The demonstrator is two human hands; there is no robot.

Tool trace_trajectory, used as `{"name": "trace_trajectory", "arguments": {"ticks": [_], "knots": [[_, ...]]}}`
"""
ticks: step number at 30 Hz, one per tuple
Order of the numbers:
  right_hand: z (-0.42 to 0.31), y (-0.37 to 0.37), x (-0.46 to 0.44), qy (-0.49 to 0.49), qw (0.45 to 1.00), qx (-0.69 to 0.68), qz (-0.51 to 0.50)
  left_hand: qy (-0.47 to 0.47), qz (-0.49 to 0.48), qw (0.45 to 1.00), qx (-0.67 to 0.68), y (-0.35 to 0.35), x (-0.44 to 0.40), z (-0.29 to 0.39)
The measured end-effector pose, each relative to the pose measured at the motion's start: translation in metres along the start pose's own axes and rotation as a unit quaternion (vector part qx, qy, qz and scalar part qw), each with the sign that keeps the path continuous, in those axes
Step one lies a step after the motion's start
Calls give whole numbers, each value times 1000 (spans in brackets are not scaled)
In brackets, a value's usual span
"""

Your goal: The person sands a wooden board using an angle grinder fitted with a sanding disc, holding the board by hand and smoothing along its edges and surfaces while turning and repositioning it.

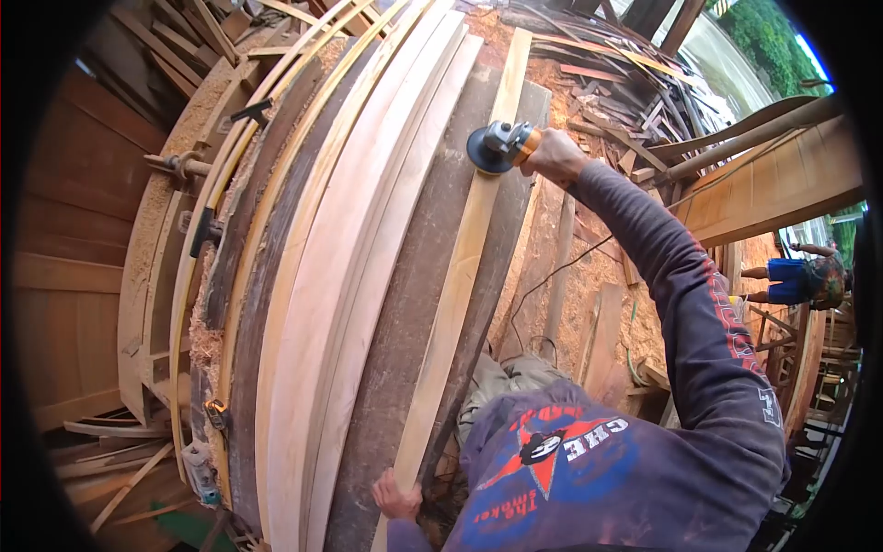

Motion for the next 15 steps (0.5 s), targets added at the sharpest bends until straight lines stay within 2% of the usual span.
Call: {"name": "trace_trajectory", "arguments": {"ticks": [4,10,12,13,15], "knots": [[-24,-2,42,19,999,49,4,9,20,1000,8,4,2,-4],[-5,30,59,-55,998,5,21,23,30,999,25,-1,0,2],[-7,35,78,-53,999,2,-5,32,46,998,22,1,0,2],[-12,36,90,-71,997,11,-7,-34,-27,998,56,8,7,-8],[-24,43,108,-94,994,47,-17,13,18,999,35,-4,0,8]]}}
Point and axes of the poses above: each hand's wrist, its own x-axis away from the middle knuckle, its own y-axis out of the palm, z = x × y, the point moved 5 cm from there along -x, towards the middle knuckle, and after that the axes turned 6 degrees about x, right-handed, at the moved point
